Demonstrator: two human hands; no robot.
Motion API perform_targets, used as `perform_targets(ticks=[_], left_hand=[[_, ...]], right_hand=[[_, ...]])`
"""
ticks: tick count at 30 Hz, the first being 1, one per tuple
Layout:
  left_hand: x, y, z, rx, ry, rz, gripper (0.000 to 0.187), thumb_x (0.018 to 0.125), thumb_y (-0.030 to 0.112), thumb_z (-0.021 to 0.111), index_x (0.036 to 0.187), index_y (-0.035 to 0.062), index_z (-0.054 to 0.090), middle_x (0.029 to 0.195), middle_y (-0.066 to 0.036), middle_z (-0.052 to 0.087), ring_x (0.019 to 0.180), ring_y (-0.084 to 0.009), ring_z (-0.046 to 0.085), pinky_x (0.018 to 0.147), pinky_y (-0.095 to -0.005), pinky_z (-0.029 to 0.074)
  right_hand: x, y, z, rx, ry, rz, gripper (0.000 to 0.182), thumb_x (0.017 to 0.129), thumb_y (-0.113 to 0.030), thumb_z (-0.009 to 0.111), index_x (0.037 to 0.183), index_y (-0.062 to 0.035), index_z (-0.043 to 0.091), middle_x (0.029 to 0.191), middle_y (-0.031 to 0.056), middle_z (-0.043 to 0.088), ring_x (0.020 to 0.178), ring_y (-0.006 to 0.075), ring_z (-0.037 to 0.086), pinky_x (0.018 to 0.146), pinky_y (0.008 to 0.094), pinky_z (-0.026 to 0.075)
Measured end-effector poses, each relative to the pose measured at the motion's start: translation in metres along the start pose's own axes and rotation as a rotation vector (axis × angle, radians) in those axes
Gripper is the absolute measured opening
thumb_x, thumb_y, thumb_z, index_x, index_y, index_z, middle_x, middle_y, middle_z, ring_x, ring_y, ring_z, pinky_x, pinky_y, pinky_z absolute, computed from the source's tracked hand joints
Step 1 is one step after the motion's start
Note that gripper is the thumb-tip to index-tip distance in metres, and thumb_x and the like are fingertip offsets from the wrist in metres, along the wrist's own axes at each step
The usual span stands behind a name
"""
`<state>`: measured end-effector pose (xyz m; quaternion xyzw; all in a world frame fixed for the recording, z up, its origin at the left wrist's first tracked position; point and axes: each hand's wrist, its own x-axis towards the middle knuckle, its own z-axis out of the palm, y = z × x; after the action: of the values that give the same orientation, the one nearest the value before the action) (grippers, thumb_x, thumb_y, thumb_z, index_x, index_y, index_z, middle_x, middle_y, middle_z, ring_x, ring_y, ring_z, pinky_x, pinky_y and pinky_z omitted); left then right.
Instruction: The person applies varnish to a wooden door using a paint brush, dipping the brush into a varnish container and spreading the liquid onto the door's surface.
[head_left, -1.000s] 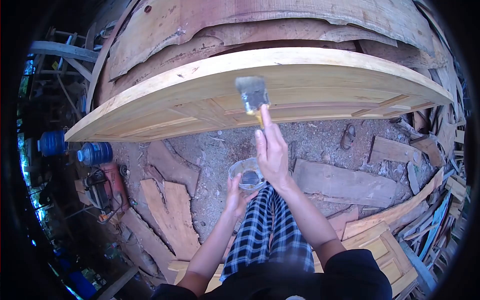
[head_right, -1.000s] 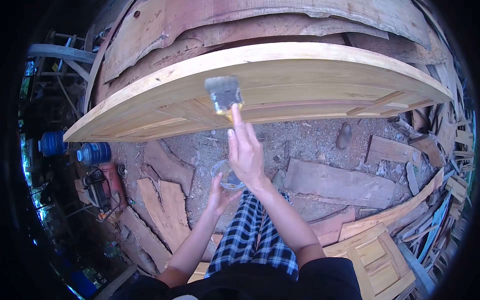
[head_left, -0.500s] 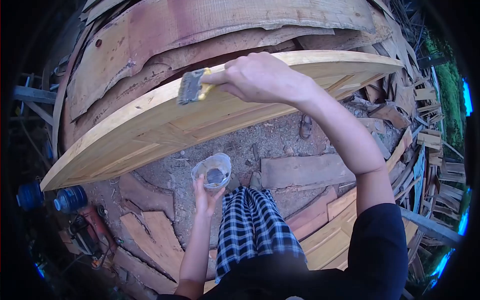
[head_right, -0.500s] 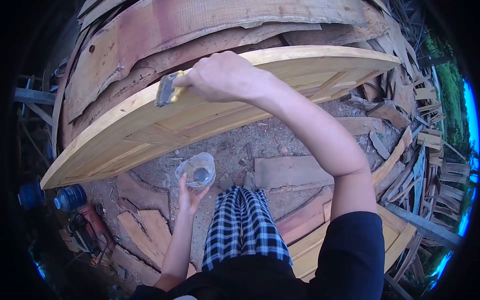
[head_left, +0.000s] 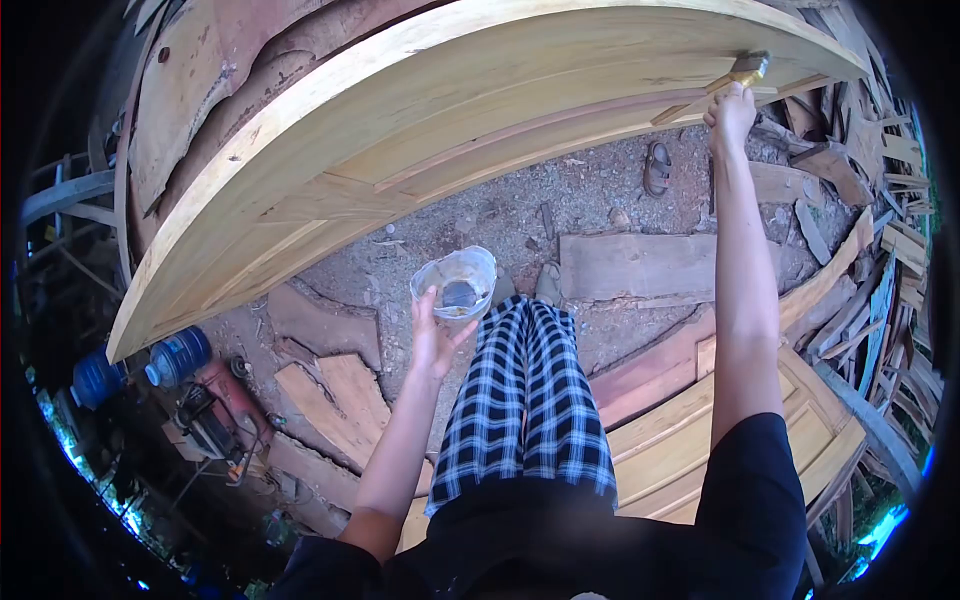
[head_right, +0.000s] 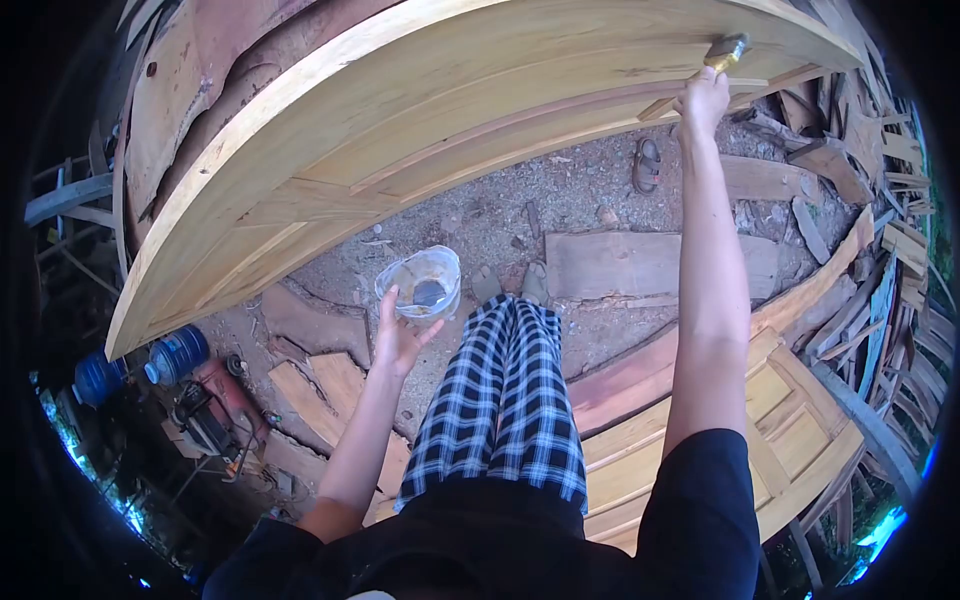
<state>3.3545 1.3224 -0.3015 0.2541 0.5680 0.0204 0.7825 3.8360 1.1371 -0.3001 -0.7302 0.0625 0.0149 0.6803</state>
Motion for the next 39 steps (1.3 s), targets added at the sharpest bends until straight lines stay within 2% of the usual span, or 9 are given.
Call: perform_targets(ticks=[2,4,6,11,18,27,31,35,39], left_hand=[[-0.001,-0.003,-0.001,-0.032,-0.004,-0.014,0.082,0.084,0.051,0.061,0.145,0.0172,0.017,0.142,-0.019,0.022,0.134,-0.0368,0.024,0.096,-0.0526,0.045],[-0.009,-0.003,0.001,0.018,-0.008,0.010,0.080,0.084,0.051,0.061,0.143,0.0153,0.020,0.141,-0.018,0.024,0.133,-0.0364,0.026,0.096,-0.0521,0.046],[-0.012,-0.005,-0.004,0.046,-0.005,0.024,0.080,0.084,0.052,0.061,0.142,0.0149,0.021,0.141,-0.018,0.024,0.132,-0.0362,0.028,0.096,-0.0518,0.046],[-0.014,-0.016,-0.033,-0.074,0.057,-0.093,0.081,0.082,0.055,0.060,0.142,0.0169,0.022,0.140,-0.017,0.026,0.128,-0.0344,0.032,0.097,-0.0522,0.044],[-0.011,-0.007,-0.051,-0.128,0.131,-0.074,0.081,0.082,0.056,0.059,0.144,0.0219,0.020,0.143,-0.015,0.022,0.129,-0.0361,0.033,0.098,-0.0527,0.042],[-0.005,-0.008,-0.022,-0.053,0.062,-0.128,0.075,0.087,0.054,0.053,0.143,0.0154,0.023,0.142,-0.015,0.026,0.130,-0.0341,0.032,0.096,-0.0510,0.045],[0.009,-0.015,-0.009,-0.022,-0.012,-0.161,0.080,0.082,0.055,0.059,0.144,0.0209,0.022,0.144,-0.014,0.021,0.128,-0.0370,0.032,0.096,-0.0534,0.043],[0.011,-0.013,0.020,0.034,0.028,-0.128,0.080,0.082,0.056,0.059,0.143,0.0202,0.022,0.142,-0.014,0.024,0.127,-0.0359,0.034,0.095,-0.0524,0.044],[0.018,-0.011,0.051,0.057,0.093,-0.060,0.079,0.082,0.055,0.059,0.142,0.0193,0.024,0.141,-0.014,0.026,0.126,-0.0353,0.035,0.094,-0.0519,0.045]], right_hand=[[-0.058,0.042,0.056,-0.258,0.083,0.031,0.023,0.097,-0.023,0.039,0.105,-0.0025,0.046,0.074,0.0166,0.055,0.055,0.0276,0.057,0.048,0.0391,0.044],[-0.134,0.082,0.108,-0.394,0.123,-0.194,0.027,0.097,-0.021,0.039,0.117,-0.0032,0.045,0.089,0.0302,0.059,0.082,0.0505,0.056,0.075,0.0521,0.041],[-0.230,0.091,0.149,-0.351,-0.028,-0.129,0.047,0.097,-0.021,0.041,0.140,-0.0070,0.031,0.085,0.0303,0.061,0.081,0.0490,0.059,0.070,0.0533,0.044],[-0.388,0.087,0.197,-0.385,-0.799,0.022,0.050,0.093,-0.023,0.048,0.140,-0.0099,0.035,0.080,0.0256,0.063,0.073,0.0446,0.063,0.064,0.0527,0.050],[-0.276,0.072,0.181,-0.466,-1.222,-0.234,0.042,0.093,-0.030,0.048,0.132,-0.0164,0.045,0.091,0.0251,0.064,0.087,0.0439,0.061,0.078,0.0524,0.049],[-0.077,0.058,-0.018,-0.677,-0.547,0.060,0.046,0.093,-0.031,0.052,0.133,-0.0082,0.048,0.094,0.0184,0.066,0.088,0.0237,0.065,0.078,0.0372,0.049],[-0.098,0.101,0.010,-0.661,-0.195,-0.118,0.043,0.094,-0.029,0.047,0.133,-0.0090,0.044,0.085,0.0243,0.065,0.087,0.0439,0.063,0.075,0.0504,0.048],[-0.204,0.140,0.093,-0.514,-0.426,0.082,0.045,0.097,-0.023,0.042,0.136,-0.0080,0.028,0.067,0.0283,0.059,0.070,0.0503,0.059,0.064,0.0597,0.044],[-0.243,0.156,0.107,-0.565,-0.676,0.177,0.049,0.095,-0.027,0.045,0.139,-0.0127,0.029,0.078,0.0272,0.063,0.075,0.0464,0.062,0.067,0.0556,0.049]])
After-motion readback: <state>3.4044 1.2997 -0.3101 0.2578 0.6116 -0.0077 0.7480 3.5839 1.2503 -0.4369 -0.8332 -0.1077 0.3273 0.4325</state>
